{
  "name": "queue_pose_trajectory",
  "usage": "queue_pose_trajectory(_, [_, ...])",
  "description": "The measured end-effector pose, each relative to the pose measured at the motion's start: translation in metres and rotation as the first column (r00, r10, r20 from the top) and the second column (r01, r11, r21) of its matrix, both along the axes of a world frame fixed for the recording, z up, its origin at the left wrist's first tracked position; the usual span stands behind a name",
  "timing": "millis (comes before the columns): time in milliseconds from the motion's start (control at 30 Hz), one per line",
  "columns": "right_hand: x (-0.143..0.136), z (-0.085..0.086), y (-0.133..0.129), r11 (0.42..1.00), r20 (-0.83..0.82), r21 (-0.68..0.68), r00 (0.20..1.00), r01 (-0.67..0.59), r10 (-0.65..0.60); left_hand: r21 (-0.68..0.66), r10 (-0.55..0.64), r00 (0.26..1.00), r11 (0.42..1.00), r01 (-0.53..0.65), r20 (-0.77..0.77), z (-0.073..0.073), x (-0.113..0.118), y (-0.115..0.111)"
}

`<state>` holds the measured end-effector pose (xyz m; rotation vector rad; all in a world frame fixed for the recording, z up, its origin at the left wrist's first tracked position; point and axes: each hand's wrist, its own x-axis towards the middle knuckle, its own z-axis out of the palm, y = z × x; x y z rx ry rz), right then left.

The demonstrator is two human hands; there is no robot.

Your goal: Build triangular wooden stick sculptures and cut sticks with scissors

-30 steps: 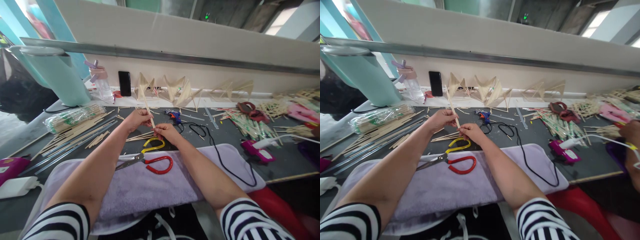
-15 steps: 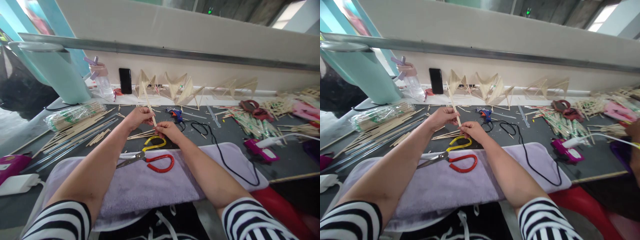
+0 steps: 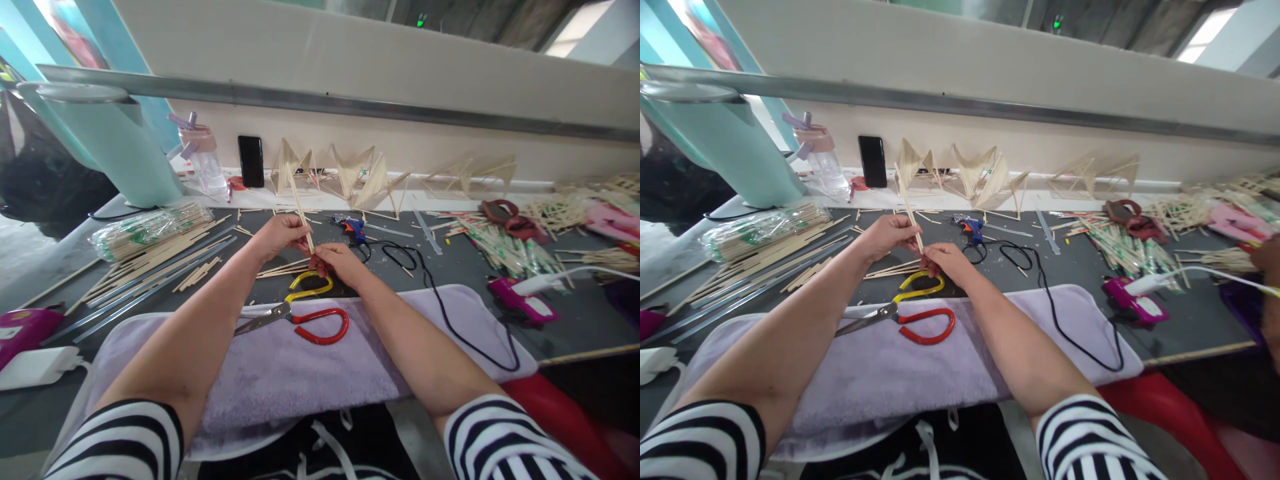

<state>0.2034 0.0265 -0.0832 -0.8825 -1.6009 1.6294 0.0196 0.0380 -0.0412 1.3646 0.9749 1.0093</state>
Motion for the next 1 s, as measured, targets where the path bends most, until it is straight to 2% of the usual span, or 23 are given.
queue_pose_trajectory(167, [-0.004,0.001,-0.003,0.999,0.049,0.041,0.999,0.003,-0.005,-0.004,0.026,0.999,1.0,-0.026,-0.025,0.001,0.002,-0.002])
queue_pose_trajectory(333, [-0.006,0.002,-0.002,0.993,0.117,0.099,0.991,0.057,-0.068,0.023,0.032,0.999,0.999,-0.032,-0.02,0.0,0.005,-0.002])
queue_pose_trajectory(467, [-0.008,0.001,-0.002,0.989,0.132,0.13,0.987,0.072,-0.089,0.056,0.108,0.986,0.992,-0.116,0.126,0.003,0.011,-0.004])
queue_pose_trajectory(600, [-0.009,-0.002,-0.004,0.984,0.197,0.176,0.978,0.027,-0.062,0.033,0.252,0.903,0.959,-0.28,0.348,0.013,0.014,-0.006])
queue_pose_trajectory(700, [-0.009,-0.006,-0.004,0.971,0.245,0.237,0.969,-0.018,-0.041,0.014,0.303,0.831,0.937,-0.349,0.466,0.019,0.014,-0.007])
queue_pose_trajectory(833, [-0.008,-0.009,-0.005,0.955,0.263,0.293,0.964,-0.047,-0.033,-0.008,0.329,0.774,0.922,-0.386,0.541,0.023,0.017,-0.01])
queue_pose_trajectory(1000, [-0.009,-0.007,-0.007,0.954,0.274,0.296,0.961,-0.053,-0.031,0.004,0.276,0.726,0.933,-0.359,0.629,0.028,0.021,-0.015])
